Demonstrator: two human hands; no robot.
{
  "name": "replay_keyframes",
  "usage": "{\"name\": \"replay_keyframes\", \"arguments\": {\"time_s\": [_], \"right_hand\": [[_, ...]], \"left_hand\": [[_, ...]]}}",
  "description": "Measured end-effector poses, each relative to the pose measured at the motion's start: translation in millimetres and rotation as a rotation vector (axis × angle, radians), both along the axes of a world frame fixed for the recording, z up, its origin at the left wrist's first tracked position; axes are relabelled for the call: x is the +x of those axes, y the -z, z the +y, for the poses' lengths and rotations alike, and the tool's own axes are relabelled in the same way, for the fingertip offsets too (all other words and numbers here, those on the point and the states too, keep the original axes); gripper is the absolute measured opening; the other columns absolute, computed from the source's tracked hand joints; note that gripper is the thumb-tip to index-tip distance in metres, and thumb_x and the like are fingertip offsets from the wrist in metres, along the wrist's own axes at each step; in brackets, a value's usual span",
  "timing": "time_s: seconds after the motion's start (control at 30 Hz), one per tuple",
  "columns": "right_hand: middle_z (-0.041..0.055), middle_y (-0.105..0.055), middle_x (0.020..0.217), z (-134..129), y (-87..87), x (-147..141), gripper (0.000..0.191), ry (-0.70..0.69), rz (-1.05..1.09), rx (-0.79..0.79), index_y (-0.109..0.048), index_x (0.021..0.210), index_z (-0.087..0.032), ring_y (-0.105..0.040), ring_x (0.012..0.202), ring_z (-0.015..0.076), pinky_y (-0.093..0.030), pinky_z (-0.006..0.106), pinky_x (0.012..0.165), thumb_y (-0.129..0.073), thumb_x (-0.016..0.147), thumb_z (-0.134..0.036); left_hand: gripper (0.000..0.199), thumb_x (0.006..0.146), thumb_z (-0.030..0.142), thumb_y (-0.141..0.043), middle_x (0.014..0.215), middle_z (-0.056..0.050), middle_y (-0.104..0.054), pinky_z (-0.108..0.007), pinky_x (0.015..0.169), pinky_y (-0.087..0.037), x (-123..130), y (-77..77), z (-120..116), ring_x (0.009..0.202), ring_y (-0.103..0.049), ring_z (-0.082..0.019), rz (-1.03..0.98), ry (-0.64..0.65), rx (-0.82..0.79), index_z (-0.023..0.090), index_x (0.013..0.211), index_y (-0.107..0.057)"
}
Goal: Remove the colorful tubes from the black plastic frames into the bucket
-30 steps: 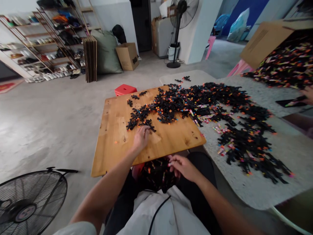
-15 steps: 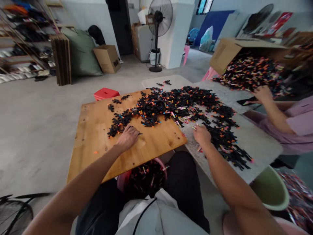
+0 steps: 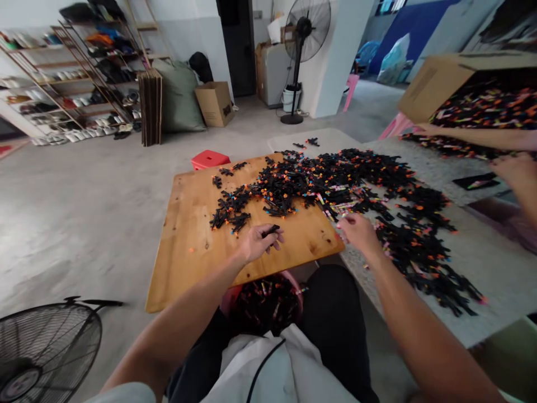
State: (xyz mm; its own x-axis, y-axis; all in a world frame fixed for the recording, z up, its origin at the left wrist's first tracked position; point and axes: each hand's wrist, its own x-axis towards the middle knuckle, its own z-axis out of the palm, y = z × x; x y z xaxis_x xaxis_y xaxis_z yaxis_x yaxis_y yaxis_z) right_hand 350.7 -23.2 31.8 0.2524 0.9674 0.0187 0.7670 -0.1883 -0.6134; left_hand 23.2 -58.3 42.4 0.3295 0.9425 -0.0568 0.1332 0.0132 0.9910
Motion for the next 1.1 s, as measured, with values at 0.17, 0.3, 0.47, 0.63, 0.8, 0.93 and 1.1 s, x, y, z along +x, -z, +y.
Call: {"name": "replay_keyframes", "arguments": {"time_s": [0.17,0.3,0.47,0.63,0.8,0.93,1.1], "right_hand": [[0.0004,-0.072,0.074,-51,-11.2,-93,0.025,-0.267,0.979,0.092,-0.057,0.091,-0.023,-0.063,0.054,0.0155,-0.054,0.029,0.054,-0.069,0.084,-0.043],[-0.0005,-0.073,0.074,-66,-9.0,-118,0.025,-0.326,1.138,0.115,-0.058,0.096,-0.022,-0.064,0.054,0.0141,-0.054,0.028,0.056,-0.072,0.085,-0.04],[0.0017,-0.074,0.078,-67,-0.8,-110,0.024,-0.384,1.138,0.101,-0.068,0.103,-0.02,-0.067,0.06,0.0151,-0.056,0.03,0.06,-0.07,0.089,-0.039],[0.0026,-0.074,0.079,-71,0.6,-107,0.027,-0.408,1.043,0.125,-0.072,0.106,-0.019,-0.068,0.061,0.0159,-0.057,0.031,0.061,-0.068,0.092,-0.042],[0.0031,-0.074,0.078,-76,3.2,-111,0.028,-0.378,0.975,0.154,-0.073,0.106,-0.019,-0.07,0.061,0.0176,-0.058,0.031,0.06,-0.067,0.094,-0.044],[0.0035,-0.074,0.076,-77,7.0,-115,0.029,-0.305,1.003,0.125,-0.074,0.104,-0.019,-0.07,0.06,0.0182,-0.058,0.031,0.06,-0.07,0.092,-0.045],[0.0021,-0.072,0.073,-75,10.5,-111,0.031,-0.323,1.108,-0.011,-0.075,0.103,-0.018,-0.066,0.055,0.016,-0.056,0.029,0.054,-0.074,0.087,-0.045]], "left_hand": [[0.031,0.103,0.039,-0.053,0.107,-0.011,-0.076,-0.034,0.087,-0.055,7,-9.3,-8,0.098,-0.071,-0.023,0.4,0.079,0.557,0.018,0.113,-0.073],[0.045,0.107,0.051,-0.042,0.104,-0.012,-0.073,-0.035,0.083,-0.053,6,-15.8,-11,0.097,-0.066,-0.024,0.671,0.2,0.855,0.016,0.117,-0.068],[0.049,0.11,0.051,-0.032,0.1,-0.01,-0.069,-0.032,0.076,-0.05,4,-19.0,-13,0.092,-0.062,-0.022,0.863,0.208,0.98,0.016,0.111,-0.067],[0.045,0.109,0.051,-0.037,0.1,-0.009,-0.069,-0.031,0.074,-0.049,3,-15.3,-12,0.093,-0.061,-0.021,0.921,0.182,1.017,0.019,0.116,-0.068],[0.042,0.108,0.05,-0.04,0.103,-0.007,-0.069,-0.031,0.077,-0.049,3,-9.0,-11,0.093,-0.06,-0.02,0.921,0.169,1.036,0.021,0.118,-0.069],[0.042,0.108,0.051,-0.041,0.103,-0.007,-0.07,-0.032,0.075,-0.049,3,-8.3,-12,0.095,-0.06,-0.021,0.944,0.135,1.033,0.021,0.115,-0.07],[0.044,0.108,0.05,-0.039,0.104,-0.008,-0.07,-0.032,0.074,-0.049,4,-12.0,-16,0.097,-0.061,-0.022,0.95,0.167,0.949,0.022,0.118,-0.071]]}}
